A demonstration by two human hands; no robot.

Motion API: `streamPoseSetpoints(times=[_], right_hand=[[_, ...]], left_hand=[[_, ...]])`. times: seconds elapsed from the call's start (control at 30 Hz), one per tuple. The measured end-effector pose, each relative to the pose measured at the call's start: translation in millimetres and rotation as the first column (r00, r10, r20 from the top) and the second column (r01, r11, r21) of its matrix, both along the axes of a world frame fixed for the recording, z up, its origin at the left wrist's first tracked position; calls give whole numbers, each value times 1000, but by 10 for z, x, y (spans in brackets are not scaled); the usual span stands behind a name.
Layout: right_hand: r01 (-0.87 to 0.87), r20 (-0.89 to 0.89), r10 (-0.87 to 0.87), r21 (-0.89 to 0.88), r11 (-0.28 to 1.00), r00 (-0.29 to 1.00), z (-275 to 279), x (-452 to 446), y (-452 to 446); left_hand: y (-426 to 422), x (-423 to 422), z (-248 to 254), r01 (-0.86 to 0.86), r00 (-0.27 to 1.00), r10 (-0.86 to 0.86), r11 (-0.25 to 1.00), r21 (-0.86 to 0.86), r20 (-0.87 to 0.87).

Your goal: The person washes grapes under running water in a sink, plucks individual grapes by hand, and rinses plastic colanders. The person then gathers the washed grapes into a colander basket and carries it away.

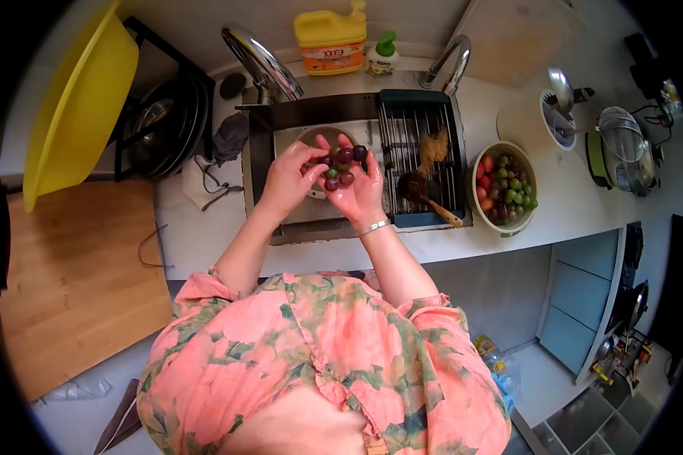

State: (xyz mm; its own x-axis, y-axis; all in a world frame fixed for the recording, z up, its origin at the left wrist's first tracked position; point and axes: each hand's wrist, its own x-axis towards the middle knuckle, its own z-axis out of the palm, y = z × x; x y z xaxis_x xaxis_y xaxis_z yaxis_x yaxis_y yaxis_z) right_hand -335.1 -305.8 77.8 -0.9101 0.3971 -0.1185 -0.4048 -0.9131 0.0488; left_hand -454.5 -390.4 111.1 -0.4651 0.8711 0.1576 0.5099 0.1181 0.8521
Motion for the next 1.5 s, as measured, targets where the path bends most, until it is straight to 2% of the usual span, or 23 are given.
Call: streamPoseSetpoints(times=[0.07,0.17,0.23,0.27,0.37,0.53,0.67,0.77,0.87,0.93,1.03,1.5], right_hand=[[9,33,-8,-24,1000,999,56,23,-20],[31,43,-29,-33,999,999,112,29,-34],[46,38,-46,-7,999,998,130,28,-29],[48,35,-48,-3,999,998,144,26,-24],[68,63,-69,8,998,996,191,28,-43],[61,46,-62,13,998,997,228,20,-121],[51,19,-51,35,998,999,222,-7,-203],[60,63,-63,43,997,996,221,-45,-270],[49,18,-49,30,998,999,194,-79,-345],[51,117,-58,65,997,991,194,-97,-394],[22,151,-29,46,999,988,175,-128,-431],[-76,150,68,48,996,986,104,23,-314]], left_hand=[[-14,-4,57,18,998,-18,1000,3,-58],[-48,29,153,16,1000,-18,998,59,20],[-92,35,125,0,994,16,988,153,-106],[-110,55,120,2,994,15,988,157,-108],[-182,169,178,18,998,-9,990,143,-68],[-216,241,163,47,969,-7,986,157,-248],[-280,214,203,36,967,-2,991,129,-255],[-318,188,229,33,963,4,990,135,-271],[-386,146,240,38,950,3,992,123,-313],[-432,132,253,53,931,-17,995,88,-365],[-498,111,259,56,897,-21,996,66,-441],[-445,405,345,-13,891,21,1000,20,-453]])
